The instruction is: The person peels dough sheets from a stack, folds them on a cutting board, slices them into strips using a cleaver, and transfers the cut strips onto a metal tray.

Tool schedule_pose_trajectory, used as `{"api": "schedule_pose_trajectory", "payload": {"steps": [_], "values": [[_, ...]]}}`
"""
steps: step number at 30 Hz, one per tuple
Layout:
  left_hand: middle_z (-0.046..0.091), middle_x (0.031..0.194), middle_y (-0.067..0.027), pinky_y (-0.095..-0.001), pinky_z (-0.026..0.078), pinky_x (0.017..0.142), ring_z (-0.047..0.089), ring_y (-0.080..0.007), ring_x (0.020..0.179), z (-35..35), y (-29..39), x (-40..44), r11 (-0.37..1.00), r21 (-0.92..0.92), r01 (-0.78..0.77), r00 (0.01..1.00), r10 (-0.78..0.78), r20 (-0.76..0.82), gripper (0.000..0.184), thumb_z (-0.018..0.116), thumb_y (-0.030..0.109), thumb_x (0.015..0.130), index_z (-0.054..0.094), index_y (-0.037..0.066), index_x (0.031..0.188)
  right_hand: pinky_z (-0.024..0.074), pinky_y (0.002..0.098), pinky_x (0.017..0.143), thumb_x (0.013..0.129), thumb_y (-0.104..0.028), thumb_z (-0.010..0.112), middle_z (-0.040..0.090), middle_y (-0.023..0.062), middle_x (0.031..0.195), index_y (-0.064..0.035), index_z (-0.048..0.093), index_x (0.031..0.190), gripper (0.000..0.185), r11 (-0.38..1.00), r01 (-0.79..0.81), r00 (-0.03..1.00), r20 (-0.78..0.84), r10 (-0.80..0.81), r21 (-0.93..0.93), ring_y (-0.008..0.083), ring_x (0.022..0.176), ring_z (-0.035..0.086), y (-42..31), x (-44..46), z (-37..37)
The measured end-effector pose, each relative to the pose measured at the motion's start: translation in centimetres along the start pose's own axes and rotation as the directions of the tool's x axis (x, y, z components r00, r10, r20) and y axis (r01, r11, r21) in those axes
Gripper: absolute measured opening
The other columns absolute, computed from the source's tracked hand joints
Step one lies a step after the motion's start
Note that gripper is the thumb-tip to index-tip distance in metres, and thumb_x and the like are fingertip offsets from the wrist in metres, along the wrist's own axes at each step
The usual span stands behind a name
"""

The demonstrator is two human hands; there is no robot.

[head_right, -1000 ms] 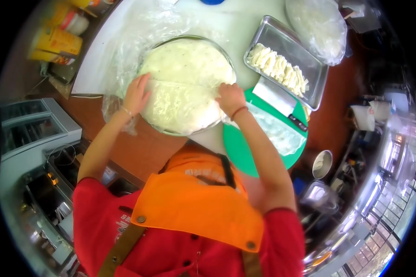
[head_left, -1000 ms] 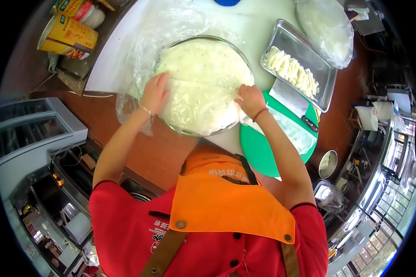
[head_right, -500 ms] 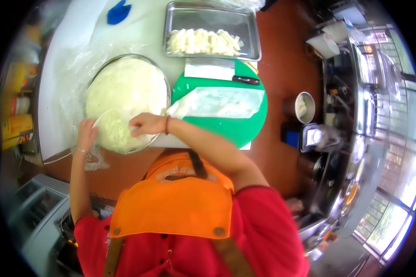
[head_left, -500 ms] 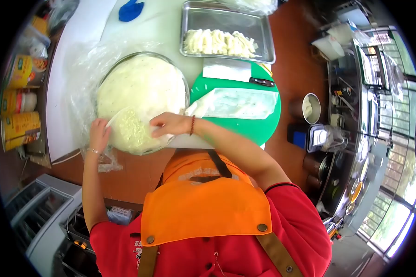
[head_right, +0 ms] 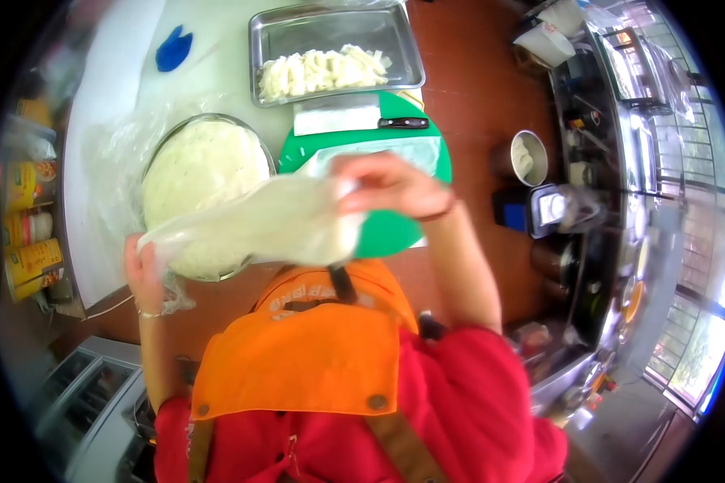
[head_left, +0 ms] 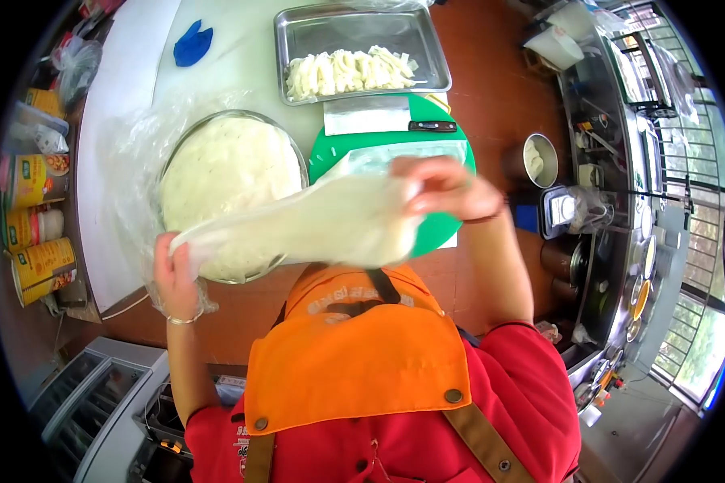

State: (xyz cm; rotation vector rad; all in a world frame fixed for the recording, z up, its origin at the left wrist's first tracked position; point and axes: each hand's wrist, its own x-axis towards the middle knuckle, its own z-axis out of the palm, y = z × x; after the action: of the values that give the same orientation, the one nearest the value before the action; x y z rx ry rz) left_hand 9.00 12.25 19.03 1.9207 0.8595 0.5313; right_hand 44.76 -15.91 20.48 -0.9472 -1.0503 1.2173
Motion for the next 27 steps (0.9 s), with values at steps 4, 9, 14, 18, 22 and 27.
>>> {"api": "schedule_pose_trajectory", "payload": {"steps": [4, 9, 14, 18, 22, 27], "values": [[0.061, 0.086, -0.0095, -0.0282, 0.047, 0.07, 0.057, -0.0161, 0.076, 8.0, 2.2, 2.6, 0.957, 0.036, -0.287, 0.956, 0.284, 0.071, 0.015, 0.054, 0.005, 0.094, 0.06, 0.0, 0.107, 0.042, 0.0276, 0.085, 0.092, -0.006, 0.065, 0.06, 0.0032, 0.093, -0.001, 0.063, 0.093, 0.005, 0.935, -0.221, 0.883, -0.464, 0.07, -0.278, 0.015, 0.092, 0.055, -4.2, -7.2, -4.0], [0.061, 0.081, -0.0162, -0.04, 0.048, 0.064, 0.06, -0.0348, 0.071, 16.6, 0.5, 3.2, 0.869, -0.029, -0.494, 0.815, 0.475, 0.333, 0.011, 0.06, 0.004, 0.089, 0.06, 0.001, 0.099, 0.0423, 0.0216, 0.082, 0.095, -0.008, 0.064, 0.059, -0.0037, 0.09, -0.0025, 0.065, 0.097, 0.006, 0.849, -0.451, 0.716, -0.679, 0.161, -0.275, 0.0047, 0.088, 0.052, -2.2, -14.2, -7.1], [0.063, 0.082, -0.0181, -0.0424, 0.047, 0.062, 0.062, -0.0368, 0.072, 21.4, -3.2, 1.4, 0.89, -0.036, -0.455, 0.759, 0.408, 0.507, 0.011, 0.061, 0.011, 0.092, 0.06, 0.004, 0.1, 0.0417, 0.0223, 0.081, 0.094, -0.01, 0.066, 0.058, -0.0036, 0.091, -0.0031, 0.065, 0.099, 0.008, 0.833, -0.526, 0.68, -0.673, 0.29, -0.173, 0.0059, 0.088, 0.051, 7.7, -19.7, -11.3], [0.064, 0.081, -0.0196, -0.043, 0.048, 0.063, 0.062, -0.0381, 0.072, 23.3, -3.6, 2.1, 0.97, 0.101, -0.223, 0.818, 0.13, 0.56, 0.014, 0.062, 0.019, 0.094, 0.061, 0.006, 0.1, 0.0459, 0.026, 0.076, 0.087, -0.019, 0.074, 0.063, -0.0006, 0.088, -0.0045, 0.067, 0.098, 0.02, 0.652, -0.72, 0.545, -0.775, 0.32, -0.237, 0.0093, 0.083, 0.055, 14.3, -19.8, -15.6], [0.064, 0.08, -0.0199, -0.0436, 0.048, 0.063, 0.063, -0.0384, 0.072, 24.7, -4.6, 5.8, 0.97, 0.186, -0.156, 0.857, 0.039, 0.513, 0.019, 0.063, 0.024, 0.094, 0.061, 0.005, 0.098, 0.0505, 0.0351, 0.081, 0.083, -0.019, 0.075, 0.065, 0.0118, 0.103, -0.0055, 0.065, 0.11, 0.032, 0.214, -0.844, 0.506, -0.862, 0.013, -0.492, 0.0256, 0.093, 0.062, 15.1, -15.5, -15.9], [0.067, 0.084, -0.0212, -0.0415, 0.049, 0.065, 0.063, -0.038, 0.073, 25.1, -4.2, 7.0, 0.972, 0.132, -0.193, 0.853, 0.099, 0.513, 0.022, 0.063, 0.024, 0.094, 0.063, 0.004, 0.1, 0.0541, 0.0427, 0.079, 0.081, -0.02, 0.077, 0.061, 0.0167, 0.117, -0.007, 0.058, 0.126, 0.05, 0.295, -0.578, 0.761, -0.633, -0.142, -0.761, 0.0282, 0.088, 0.068, 15.4, -6.2, -9.6]]}}
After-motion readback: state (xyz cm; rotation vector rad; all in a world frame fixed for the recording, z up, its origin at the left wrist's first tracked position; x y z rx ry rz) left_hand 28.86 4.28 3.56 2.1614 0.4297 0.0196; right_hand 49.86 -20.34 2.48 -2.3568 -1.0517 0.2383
